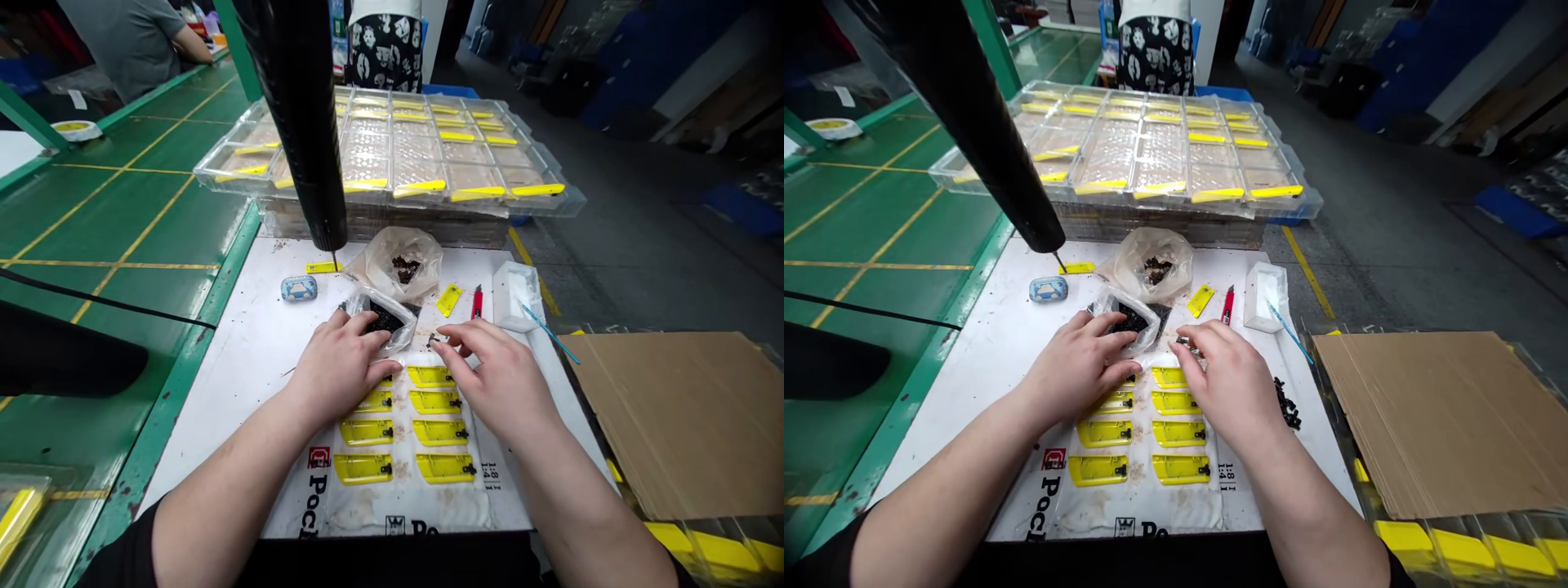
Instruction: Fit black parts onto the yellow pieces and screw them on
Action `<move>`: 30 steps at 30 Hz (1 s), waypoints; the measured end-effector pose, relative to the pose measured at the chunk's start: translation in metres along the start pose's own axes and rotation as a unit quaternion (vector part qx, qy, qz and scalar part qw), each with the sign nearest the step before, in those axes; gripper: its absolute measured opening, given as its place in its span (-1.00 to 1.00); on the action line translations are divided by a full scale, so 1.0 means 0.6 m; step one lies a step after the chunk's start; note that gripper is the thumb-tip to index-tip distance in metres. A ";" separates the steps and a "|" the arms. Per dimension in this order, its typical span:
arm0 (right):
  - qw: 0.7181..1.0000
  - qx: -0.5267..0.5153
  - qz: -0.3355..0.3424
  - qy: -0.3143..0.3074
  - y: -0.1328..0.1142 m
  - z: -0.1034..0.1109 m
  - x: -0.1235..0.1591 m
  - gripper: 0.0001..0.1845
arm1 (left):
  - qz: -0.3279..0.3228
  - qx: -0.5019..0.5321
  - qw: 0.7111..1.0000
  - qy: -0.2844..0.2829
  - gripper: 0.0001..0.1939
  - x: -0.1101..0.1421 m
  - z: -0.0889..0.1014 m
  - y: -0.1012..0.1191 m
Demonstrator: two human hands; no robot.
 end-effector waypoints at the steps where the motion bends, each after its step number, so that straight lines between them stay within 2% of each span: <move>1: 1.000 -0.007 0.005 -0.002 -0.001 0.000 0.000 -0.77 | -0.003 -0.002 1.000 0.000 -0.42 0.000 -0.001 -0.001; 5: 1.000 -0.019 0.017 0.007 0.004 -0.003 -0.003 -0.78 | -0.012 0.016 1.000 0.010 -0.43 -0.001 -0.002 0.000; 12: 0.994 -0.040 0.046 0.088 0.017 0.004 -0.013 -0.78 | 0.003 0.058 0.996 0.062 -0.53 0.000 0.004 0.005; 16: 0.992 -0.056 0.032 0.105 0.018 0.002 -0.015 -0.71 | 0.004 0.065 0.995 0.077 -0.56 0.000 0.004 0.002; 20: 0.995 -0.060 0.016 0.081 0.025 -0.011 -0.017 -0.63 | 0.028 0.077 0.991 0.102 -0.65 0.000 0.013 -0.011; 25: 0.999 -0.046 -0.016 0.016 0.029 -0.021 -0.036 -0.59 | 0.125 0.080 0.976 0.156 -0.69 0.000 0.031 -0.041; 30: 0.996 -0.027 -0.041 -0.069 0.018 -0.029 -0.077 -0.53 | 0.176 0.066 0.970 0.152 -0.72 -0.003 0.035 -0.058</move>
Point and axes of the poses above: each hand's wrist, its own x-axis away from the middle knuckle, its own z-axis out of the back of the hand, y = z × x, the point moved 1 cm from there along -x, towards the middle knuckle, and after that the axes turned 9 degrees about z, right-handed, at the moved point
